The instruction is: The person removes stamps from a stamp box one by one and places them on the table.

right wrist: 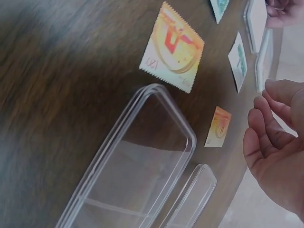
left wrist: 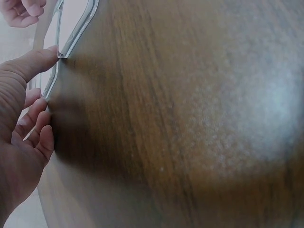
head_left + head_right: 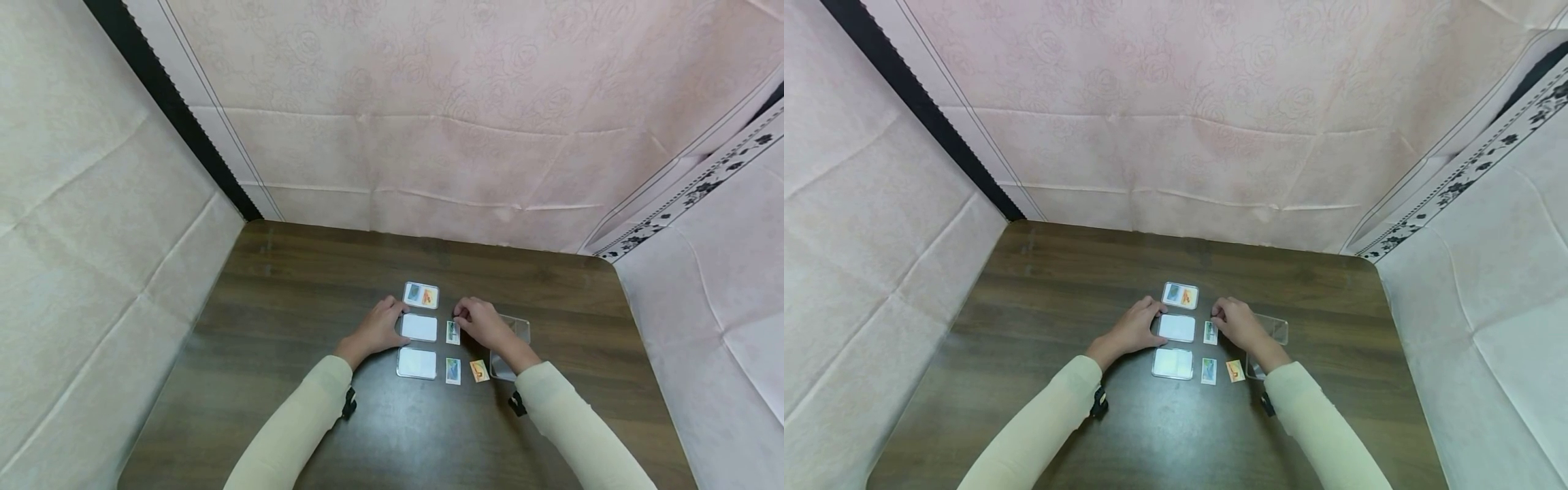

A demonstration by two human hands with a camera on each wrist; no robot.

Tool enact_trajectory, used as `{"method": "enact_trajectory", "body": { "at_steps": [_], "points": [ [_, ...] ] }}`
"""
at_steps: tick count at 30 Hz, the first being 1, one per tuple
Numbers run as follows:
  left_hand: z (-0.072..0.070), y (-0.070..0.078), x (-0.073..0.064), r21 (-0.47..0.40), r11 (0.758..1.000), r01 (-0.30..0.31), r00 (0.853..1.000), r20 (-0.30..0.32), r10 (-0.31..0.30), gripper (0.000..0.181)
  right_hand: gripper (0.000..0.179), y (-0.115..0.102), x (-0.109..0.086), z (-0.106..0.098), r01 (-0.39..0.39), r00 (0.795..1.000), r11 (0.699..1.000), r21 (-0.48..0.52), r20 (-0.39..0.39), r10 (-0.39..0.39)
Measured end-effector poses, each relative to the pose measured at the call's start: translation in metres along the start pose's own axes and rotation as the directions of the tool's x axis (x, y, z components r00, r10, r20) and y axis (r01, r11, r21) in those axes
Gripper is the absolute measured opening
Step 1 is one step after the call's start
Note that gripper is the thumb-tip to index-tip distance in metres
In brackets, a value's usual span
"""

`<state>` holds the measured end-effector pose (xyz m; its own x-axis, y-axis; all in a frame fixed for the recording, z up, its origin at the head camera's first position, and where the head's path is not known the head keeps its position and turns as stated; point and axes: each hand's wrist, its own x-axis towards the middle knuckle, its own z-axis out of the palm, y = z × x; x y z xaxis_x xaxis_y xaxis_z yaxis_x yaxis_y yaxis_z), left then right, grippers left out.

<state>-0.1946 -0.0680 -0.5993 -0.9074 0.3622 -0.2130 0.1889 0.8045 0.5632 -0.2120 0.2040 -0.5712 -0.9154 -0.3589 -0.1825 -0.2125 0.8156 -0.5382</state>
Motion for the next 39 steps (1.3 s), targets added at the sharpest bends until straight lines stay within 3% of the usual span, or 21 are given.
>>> {"method": "enact_trajectory", "body": {
  "at_steps": [11,18,24,39],
  "points": [
    [0.0,-0.001,-0.001,-0.01,0.999,-0.037,0.999,-0.019,0.036,0.065,0.013,-0.001,-0.007,0.0,-0.019,0.997,0.997,0.072,-0.078,0.024],
    [-0.007,-0.002,-0.003,-0.092,0.995,-0.037,0.999,-0.041,0.034,0.06,0.028,-0.006,-0.01,0.003,-0.014,0.994,0.992,0.126,-0.109,0.028],
    [-0.015,-0.004,-0.002,-0.107,0.994,-0.021,0.997,-0.075,0.013,0.059,0.037,-0.011,-0.007,0.004,0.003,0.993,0.988,0.154,-0.116,0.015],
    [-0.036,0.002,0.023,-0.013,1.0,-0.014,0.994,-0.104,0.012,0.065,0.051,-0.022,0.015,0.006,-0.061,0.995,0.98,0.192,-0.069,0.075]
  ]
}}
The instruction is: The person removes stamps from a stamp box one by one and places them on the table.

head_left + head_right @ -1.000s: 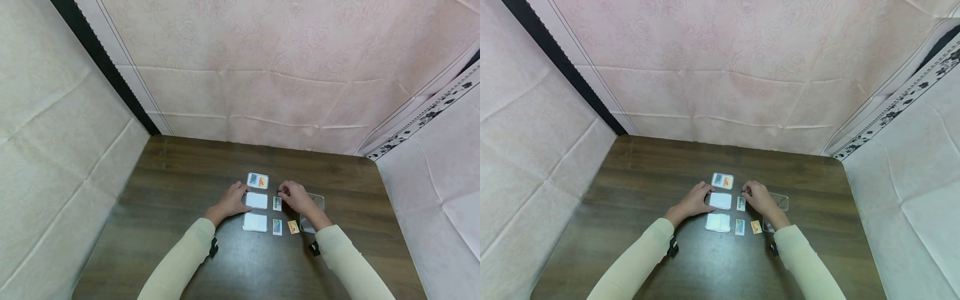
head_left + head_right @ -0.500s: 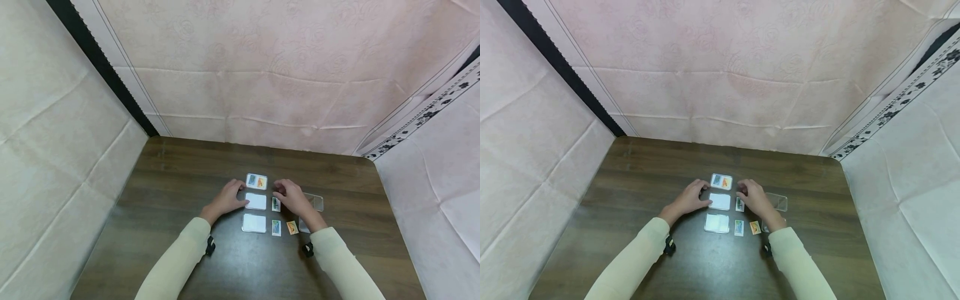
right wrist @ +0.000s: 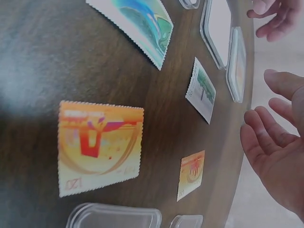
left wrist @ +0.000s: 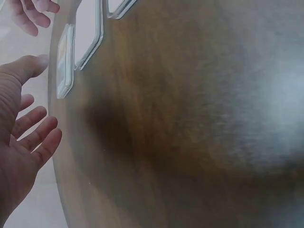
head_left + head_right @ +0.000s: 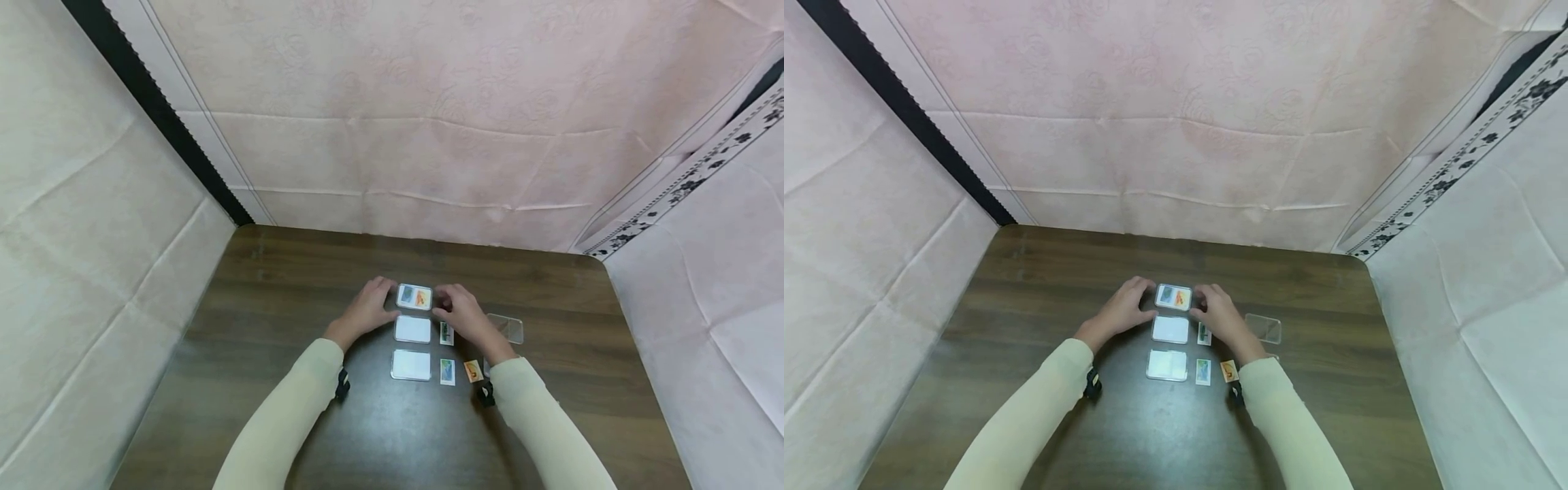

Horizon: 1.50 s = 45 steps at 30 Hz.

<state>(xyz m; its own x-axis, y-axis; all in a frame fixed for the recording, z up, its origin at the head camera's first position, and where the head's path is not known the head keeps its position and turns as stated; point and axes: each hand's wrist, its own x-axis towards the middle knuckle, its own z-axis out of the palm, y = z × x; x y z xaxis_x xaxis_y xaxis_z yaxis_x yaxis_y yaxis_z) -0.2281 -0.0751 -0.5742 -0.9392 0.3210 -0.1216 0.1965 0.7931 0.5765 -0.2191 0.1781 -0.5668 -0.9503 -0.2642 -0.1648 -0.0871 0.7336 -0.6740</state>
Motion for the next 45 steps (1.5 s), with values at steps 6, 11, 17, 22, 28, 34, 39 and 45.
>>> {"method": "enact_trajectory", "body": {
  "at_steps": [6,11,17,22,28,34,39,45],
  "points": [
    [0.0,0.002,0.013,0.021,1.0,0.011,1.0,0.017,-0.011,0.068,0.054,0.001,0.012,0.005,-0.023,0.999,1.0,-0.016,0.036,0.023],
    [0.001,0.004,0.022,0.037,0.999,0.021,0.999,0.048,-0.023,0.072,0.057,0.001,0.02,0.007,-0.033,0.998,0.999,-0.041,0.055,0.036],
    [0.005,0.006,0.031,0.042,0.999,0.03,0.996,0.079,-0.033,0.074,0.061,0.002,0.03,0.007,-0.035,0.997,0.995,-0.095,0.072,0.042],
    [0.009,0.005,0.036,0.063,0.998,0.029,0.996,0.082,-0.034,0.076,0.064,-0.002,0.034,0.005,-0.016,0.994,0.991,-0.136,0.102,0.03],
    [0.013,0.002,0.04,0.09,0.996,0.029,0.997,0.071,-0.036,0.071,0.067,-0.002,0.039,0.006,-0.022,0.988,0.988,-0.154,0.147,0.045],
    [0.013,0.001,0.042,0.113,0.993,0.024,0.997,0.073,-0.033,0.068,0.067,0.002,0.041,0.008,-0.027,0.988,0.988,-0.15,0.148,0.049],
    [0.012,0.001,0.045,0.136,0.99,0.023,0.995,0.089,-0.036,0.073,0.068,0.005,0.044,0.009,-0.013,0.988,0.986,-0.165,0.148,0.038],
    [0.011,0.001,0.048,0.12,0.993,0.014,0.993,0.114,-0.028,0.07,0.066,0.007,0.047,0.01,-0.005,0.987,0.987,-0.159,0.155,0.03]
  ]
}}
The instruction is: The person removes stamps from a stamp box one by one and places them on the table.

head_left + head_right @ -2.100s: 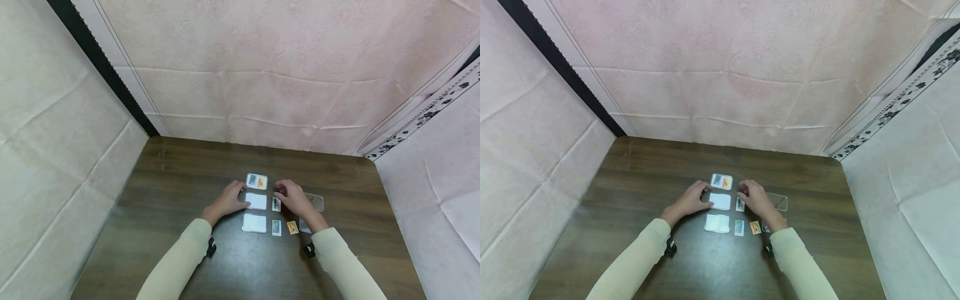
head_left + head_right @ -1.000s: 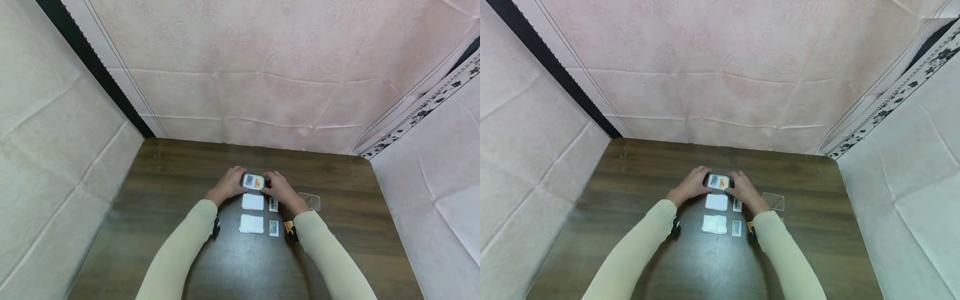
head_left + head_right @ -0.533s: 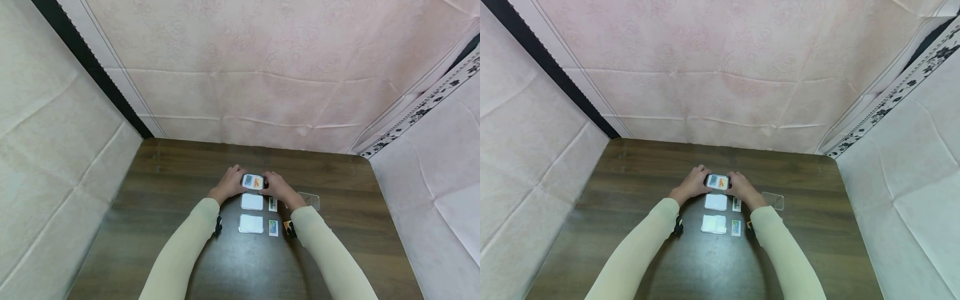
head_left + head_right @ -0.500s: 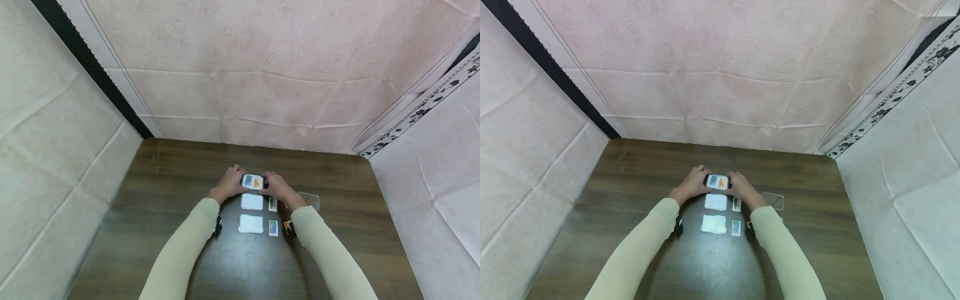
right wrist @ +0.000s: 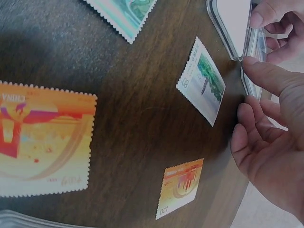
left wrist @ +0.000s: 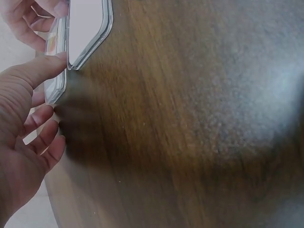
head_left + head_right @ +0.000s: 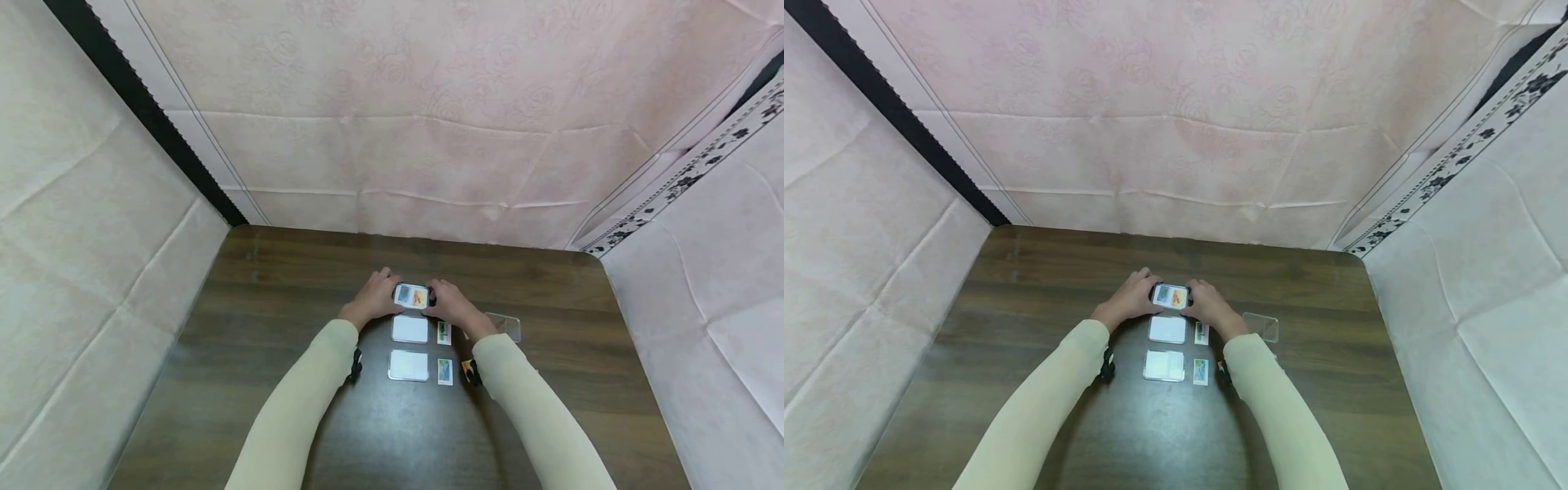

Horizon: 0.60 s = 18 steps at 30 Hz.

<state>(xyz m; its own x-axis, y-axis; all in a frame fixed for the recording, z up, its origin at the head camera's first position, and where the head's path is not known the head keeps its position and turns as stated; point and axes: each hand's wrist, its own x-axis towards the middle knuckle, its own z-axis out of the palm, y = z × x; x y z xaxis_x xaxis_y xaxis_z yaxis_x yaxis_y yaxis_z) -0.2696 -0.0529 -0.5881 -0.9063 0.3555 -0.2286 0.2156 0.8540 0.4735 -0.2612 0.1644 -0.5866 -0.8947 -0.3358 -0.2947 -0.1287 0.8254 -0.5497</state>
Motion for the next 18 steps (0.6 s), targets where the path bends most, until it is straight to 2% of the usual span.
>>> {"method": "enact_trajectory", "body": {
  "at_steps": [12,18],
  "points": [
    [0.0025,-0.0044,-0.0017,-0.062,0.998,0.007,1.0,-0.017,-0.008,0.065,0.062,0.0008,0.0015,0.0009,0.008,1.0,1.0,0.012,-0.002,-0.008],
    [0.0053,-0.0041,-0.0033,-0.066,0.998,0.006,0.999,-0.037,-0.009,0.064,0.066,0.0013,0.0009,0.002,0.003,1.0,1.0,0.02,-0.008,-0.003]
  ]
}}
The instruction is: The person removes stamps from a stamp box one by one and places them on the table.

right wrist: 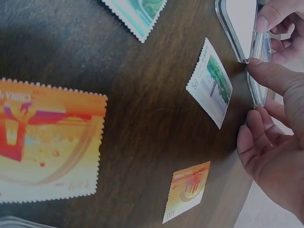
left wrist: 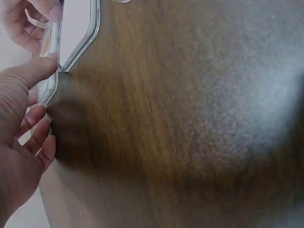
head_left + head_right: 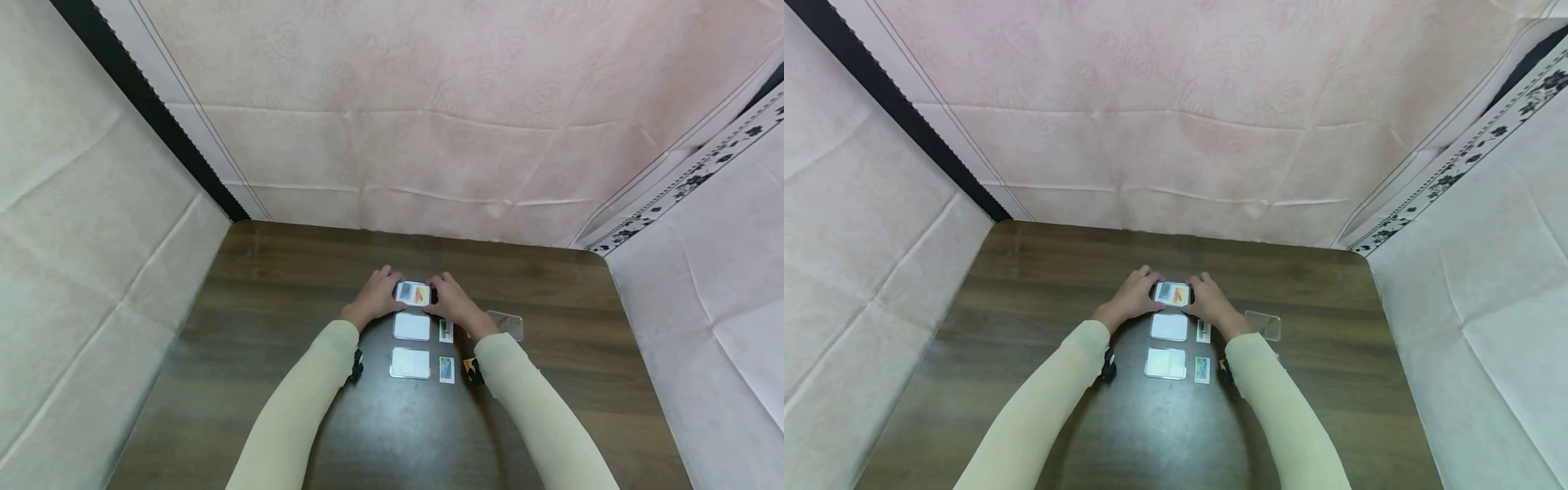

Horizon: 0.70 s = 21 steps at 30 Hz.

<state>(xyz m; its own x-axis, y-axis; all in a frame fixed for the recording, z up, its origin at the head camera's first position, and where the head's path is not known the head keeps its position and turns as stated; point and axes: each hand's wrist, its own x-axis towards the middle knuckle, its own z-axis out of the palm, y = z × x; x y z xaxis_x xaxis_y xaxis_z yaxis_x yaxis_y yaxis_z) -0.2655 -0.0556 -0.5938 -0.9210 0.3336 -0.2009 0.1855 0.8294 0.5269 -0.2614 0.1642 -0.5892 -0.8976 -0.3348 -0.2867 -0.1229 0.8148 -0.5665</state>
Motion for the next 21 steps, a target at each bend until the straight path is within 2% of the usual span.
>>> {"method": "enact_trajectory", "body": {
  "at_steps": [21],
  "points": [
    [0.0002,0.0021,-0.0018,-0.004,1.0,0.017,1.0,-0.015,-0.017,0.064,0.062,0.0027,0.0005,-0.0005,0.018,1.0,1.0,0.018,0.0,-0.018]
  ]
}}
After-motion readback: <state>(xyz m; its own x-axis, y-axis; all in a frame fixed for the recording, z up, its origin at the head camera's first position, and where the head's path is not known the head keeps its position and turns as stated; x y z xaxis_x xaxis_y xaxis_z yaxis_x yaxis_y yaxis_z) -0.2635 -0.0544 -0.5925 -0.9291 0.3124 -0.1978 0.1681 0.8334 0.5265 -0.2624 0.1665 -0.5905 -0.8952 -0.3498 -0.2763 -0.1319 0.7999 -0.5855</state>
